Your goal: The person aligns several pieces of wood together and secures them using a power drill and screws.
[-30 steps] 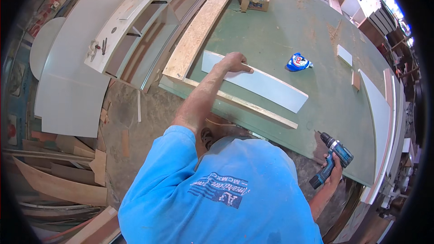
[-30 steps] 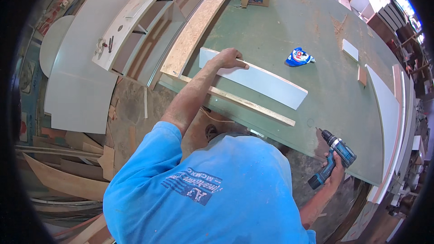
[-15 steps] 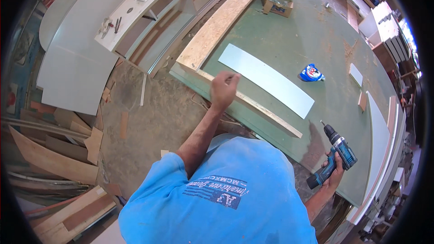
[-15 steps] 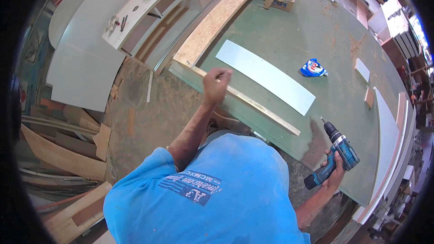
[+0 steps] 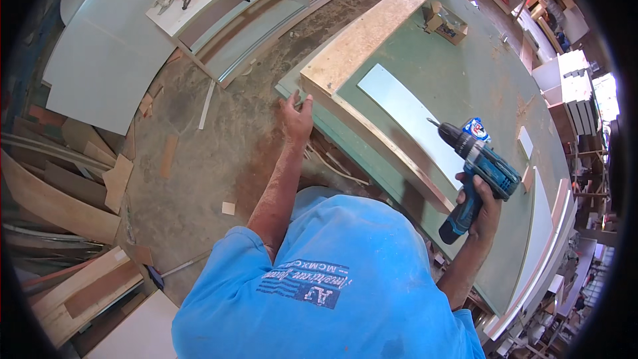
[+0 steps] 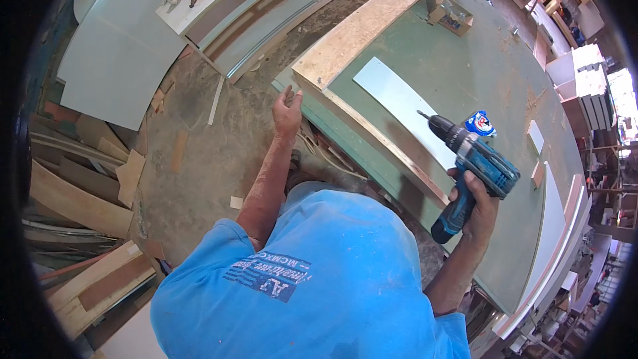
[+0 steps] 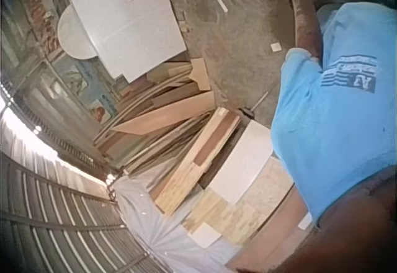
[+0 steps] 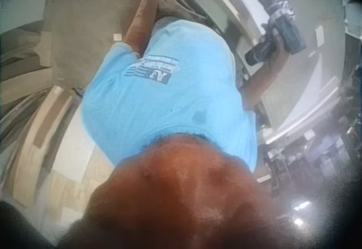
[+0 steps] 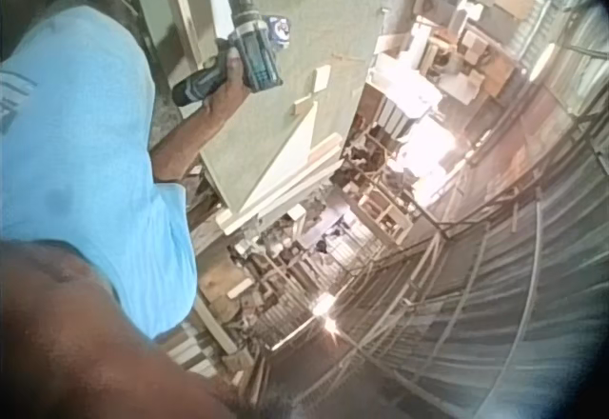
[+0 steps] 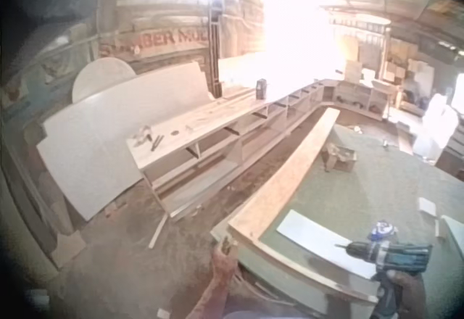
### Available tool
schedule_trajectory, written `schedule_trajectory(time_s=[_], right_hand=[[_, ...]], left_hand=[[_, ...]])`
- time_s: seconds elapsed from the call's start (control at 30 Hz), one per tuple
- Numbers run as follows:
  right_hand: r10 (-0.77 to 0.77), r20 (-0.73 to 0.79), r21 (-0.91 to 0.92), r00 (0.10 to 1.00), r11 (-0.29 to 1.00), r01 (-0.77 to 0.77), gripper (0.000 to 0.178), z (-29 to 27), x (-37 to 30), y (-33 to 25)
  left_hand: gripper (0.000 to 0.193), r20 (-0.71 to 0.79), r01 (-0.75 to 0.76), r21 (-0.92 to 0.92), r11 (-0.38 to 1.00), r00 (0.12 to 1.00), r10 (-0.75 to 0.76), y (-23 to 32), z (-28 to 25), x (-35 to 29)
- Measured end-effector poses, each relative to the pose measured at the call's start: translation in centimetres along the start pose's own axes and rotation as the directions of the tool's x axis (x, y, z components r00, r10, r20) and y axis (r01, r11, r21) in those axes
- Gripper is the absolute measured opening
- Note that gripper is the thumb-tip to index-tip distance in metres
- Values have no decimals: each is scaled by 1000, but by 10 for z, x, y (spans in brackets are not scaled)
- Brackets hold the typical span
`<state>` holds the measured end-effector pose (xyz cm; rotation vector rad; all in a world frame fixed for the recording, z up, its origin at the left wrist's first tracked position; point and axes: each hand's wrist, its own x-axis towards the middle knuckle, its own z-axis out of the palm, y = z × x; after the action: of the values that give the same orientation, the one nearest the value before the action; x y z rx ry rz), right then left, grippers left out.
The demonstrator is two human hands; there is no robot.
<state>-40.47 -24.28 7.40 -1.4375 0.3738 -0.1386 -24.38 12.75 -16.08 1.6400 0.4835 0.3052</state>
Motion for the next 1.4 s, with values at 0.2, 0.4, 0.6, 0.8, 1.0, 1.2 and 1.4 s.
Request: schedule_trajectory(time_s=[0.2, 0.4, 0.6, 0.8, 1.0, 1.2, 1.4], right_hand=[[68, -6, -118, 998, 991, -68, 49, 104, -3, 8], [66, -127, -167, 990, 982, -87, 46, 203, -7, 23], [104, -277, -177, 955, 972, -157, 47, 261, -38, 29], [57, -439, -101, 897, 988, -113, 45, 272, -82, 36], [85, -541, 25, 837, 996, -85, 48, 270, -125, 45], [136, -635, 172, 760, 985, -32, 50, 278, -162, 90], [190, -728, 250, 659, 968, -4, 46, 306, -186, 117]], left_hand=[[46, 202, 122, -104, 987, 974, -99, -17, -46, 88], [51, 557, 289, -121, 950, 812, -176, 5, -62, 157], [61, 855, 237, -74, 969, 515, -61, 30, -55, 147], [67, 861, 99, -85, 991, 508, 24, 6, -63, 126], [69, 922, 199, 93, 976, 354, -160, -20, -81, 146], [74, 931, 115, 30, 993, 358, -70, -2, -65, 147], [67, 915, 147, 28, 989, 396, -85, 7, -61, 157]])
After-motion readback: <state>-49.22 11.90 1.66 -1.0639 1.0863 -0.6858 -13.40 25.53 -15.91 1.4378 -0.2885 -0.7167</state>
